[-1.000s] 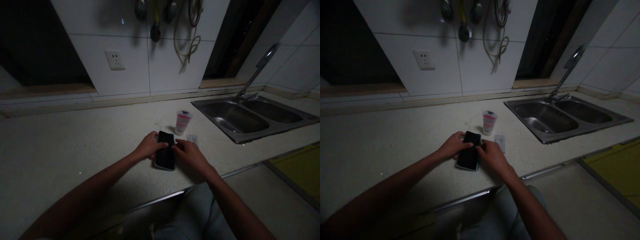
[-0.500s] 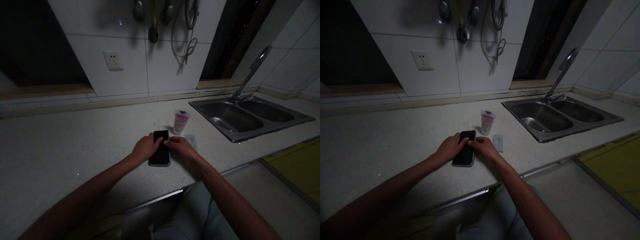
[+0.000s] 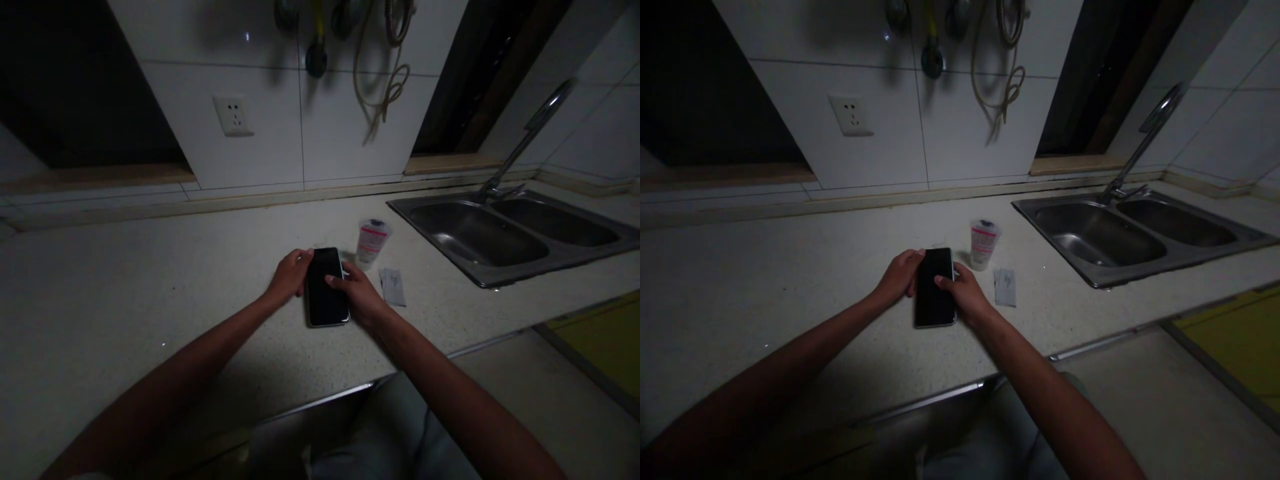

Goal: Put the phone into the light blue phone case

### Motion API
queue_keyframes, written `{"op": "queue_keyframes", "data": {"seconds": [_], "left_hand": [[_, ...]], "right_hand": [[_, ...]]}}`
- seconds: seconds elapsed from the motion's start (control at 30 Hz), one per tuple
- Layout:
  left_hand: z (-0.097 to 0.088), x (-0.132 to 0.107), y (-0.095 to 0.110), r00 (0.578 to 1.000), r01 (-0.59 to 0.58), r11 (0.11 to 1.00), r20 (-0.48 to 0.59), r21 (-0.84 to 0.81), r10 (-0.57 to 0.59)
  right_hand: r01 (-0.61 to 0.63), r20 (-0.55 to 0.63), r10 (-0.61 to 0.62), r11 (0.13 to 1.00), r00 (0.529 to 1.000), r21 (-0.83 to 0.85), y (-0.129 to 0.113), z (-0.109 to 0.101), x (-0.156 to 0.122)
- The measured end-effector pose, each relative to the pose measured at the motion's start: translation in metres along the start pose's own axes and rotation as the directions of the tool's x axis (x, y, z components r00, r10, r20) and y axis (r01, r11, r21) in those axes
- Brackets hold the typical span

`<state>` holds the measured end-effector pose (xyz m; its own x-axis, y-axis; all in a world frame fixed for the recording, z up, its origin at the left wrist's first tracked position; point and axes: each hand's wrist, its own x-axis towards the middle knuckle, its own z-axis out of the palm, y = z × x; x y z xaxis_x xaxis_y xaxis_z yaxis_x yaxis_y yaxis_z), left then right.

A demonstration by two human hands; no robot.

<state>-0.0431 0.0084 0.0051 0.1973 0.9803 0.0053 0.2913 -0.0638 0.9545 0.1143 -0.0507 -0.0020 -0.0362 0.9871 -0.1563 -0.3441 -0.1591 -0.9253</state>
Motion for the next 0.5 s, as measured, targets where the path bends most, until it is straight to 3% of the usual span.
{"op": "queue_keyframes", "data": {"seconds": [0.1, 0.2, 0.33, 0.5], "left_hand": [[-0.001, 0.005, 0.000, 0.991, 0.129, 0.976, 0.068, -0.178, -0.119], [-0.002, 0.006, 0.001, 0.972, 0.233, 0.888, 0.129, -0.397, -0.197], [-0.002, 0.008, -0.004, 0.982, 0.176, 0.850, 0.022, -0.497, -0.190], [-0.004, 0.012, -0.010, 0.980, 0.051, 0.868, -0.142, -0.493, -0.139]], "right_hand": [[-0.022, 0.066, 0.019, 0.999, 0.998, 0.038, -0.003, 0.000, -0.007], [-0.044, 0.051, 0.042, 0.998, 0.998, 0.033, -0.006, 0.000, -0.008], [-0.077, 0.025, 0.076, 0.997, 0.997, 0.033, -0.011, -0.001, -0.008], [-0.116, 0.130, 0.116, 0.993, 0.985, -0.011, -0.012, -0.003, -0.013]]}}
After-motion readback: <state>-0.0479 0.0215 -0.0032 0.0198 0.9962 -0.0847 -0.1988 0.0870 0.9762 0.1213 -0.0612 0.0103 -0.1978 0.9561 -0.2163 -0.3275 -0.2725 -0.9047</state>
